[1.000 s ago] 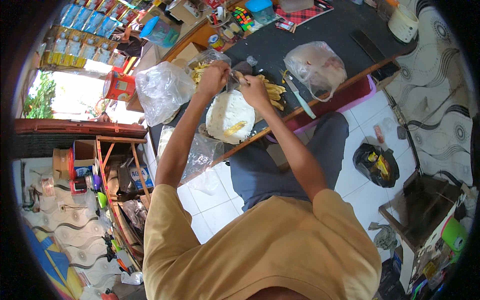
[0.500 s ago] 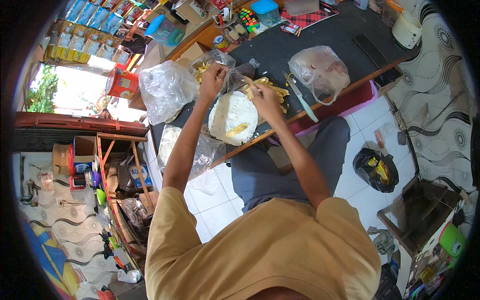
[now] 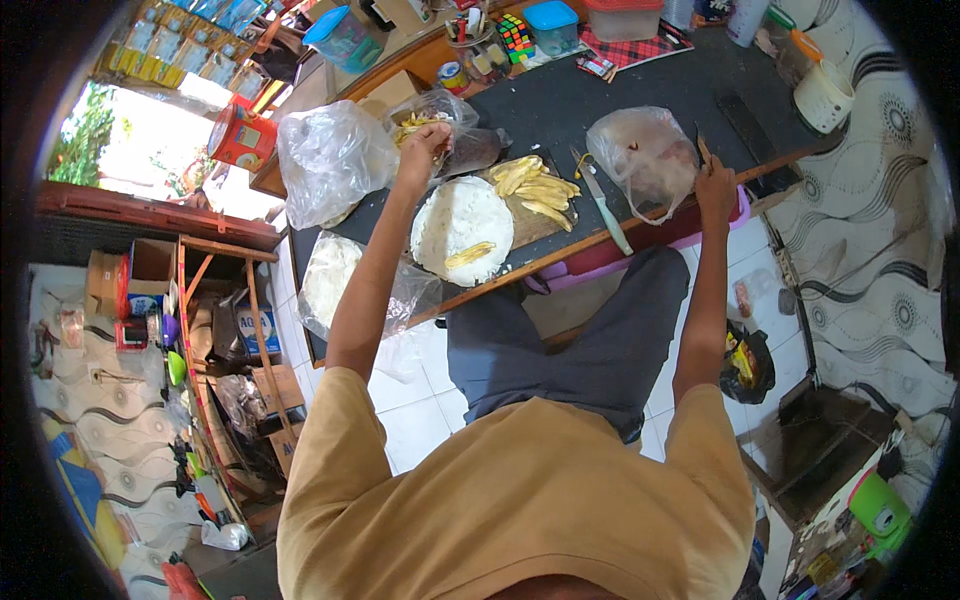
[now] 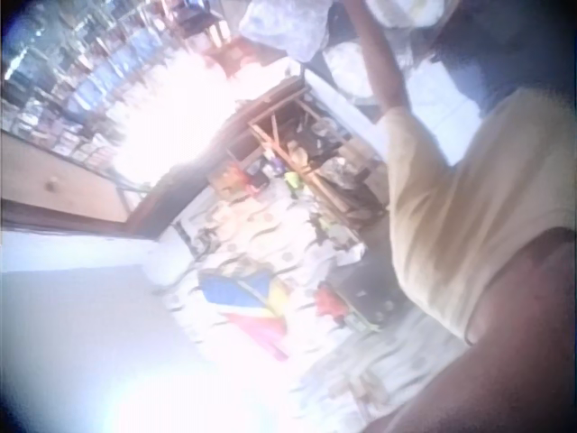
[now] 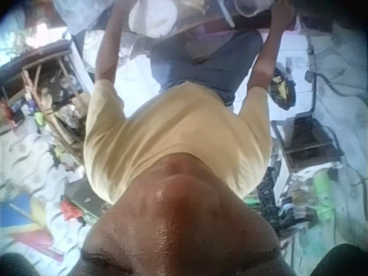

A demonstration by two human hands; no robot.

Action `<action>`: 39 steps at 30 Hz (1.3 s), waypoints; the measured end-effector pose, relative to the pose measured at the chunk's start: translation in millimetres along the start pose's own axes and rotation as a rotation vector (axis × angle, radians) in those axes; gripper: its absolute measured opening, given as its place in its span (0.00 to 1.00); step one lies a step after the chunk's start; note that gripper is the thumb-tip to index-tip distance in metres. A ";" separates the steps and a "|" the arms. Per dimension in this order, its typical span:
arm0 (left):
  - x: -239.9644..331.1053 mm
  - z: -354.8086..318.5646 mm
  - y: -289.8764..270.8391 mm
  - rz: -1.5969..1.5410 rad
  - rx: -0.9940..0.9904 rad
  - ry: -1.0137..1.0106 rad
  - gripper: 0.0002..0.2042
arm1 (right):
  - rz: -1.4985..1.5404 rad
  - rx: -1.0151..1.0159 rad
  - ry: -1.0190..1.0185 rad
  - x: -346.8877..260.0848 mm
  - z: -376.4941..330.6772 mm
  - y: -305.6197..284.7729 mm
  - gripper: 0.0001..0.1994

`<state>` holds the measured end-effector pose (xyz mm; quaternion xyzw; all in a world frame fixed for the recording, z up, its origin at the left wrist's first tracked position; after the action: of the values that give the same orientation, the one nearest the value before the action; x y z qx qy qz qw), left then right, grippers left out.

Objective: The person peels a banana, places it on a flat white sheet, adds a dark granular filling, and folds the sheet to enclose the ingredients. The person handles plastic bags, a knife, and the food items on a cluttered table.

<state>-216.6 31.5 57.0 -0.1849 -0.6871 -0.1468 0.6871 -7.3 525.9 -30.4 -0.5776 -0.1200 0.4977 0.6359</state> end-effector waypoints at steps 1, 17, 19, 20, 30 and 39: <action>6.5 0.6 -3.6 0.048 -0.011 -0.013 0.10 | -0.018 0.016 -0.041 0.7 2.6 4.4 0.18; 167.8 -84.1 25.5 0.165 -0.515 0.043 0.10 | 1.231 -0.801 0.006 -262.7 -98.6 -52.4 0.28; 180.4 -97.8 50.7 -0.045 -0.629 0.037 0.08 | 1.562 -1.411 0.296 -313.3 -158.0 -17.9 0.34; 181.6 -100.6 58.2 0.026 -0.640 0.109 0.09 | 1.651 -1.608 0.189 -333.5 -186.9 -25.4 0.40; 97.1 -165.9 96.4 0.041 -0.601 0.050 0.14 | 2.642 -2.162 0.423 -304.0 -294.8 -52.8 0.47; -82.7 -110.8 -64.5 0.852 0.373 -0.248 0.31 | 2.623 -1.900 0.257 -234.8 -293.4 -59.8 0.41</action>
<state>-148.3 -80.6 -20.8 -0.3394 -0.6416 0.2967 0.6206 124.0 174.0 30.6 0.4765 -0.2316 -0.3701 0.7631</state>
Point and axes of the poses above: each hand's wrist, its own z-axis towards the middle knuckle, its own y-axis out of the palm, x = y × z, the point moved 7 cm from there along z, towards the middle knuckle, and after that the axes turned 6 degrees about -x, right-handed, at the moved point
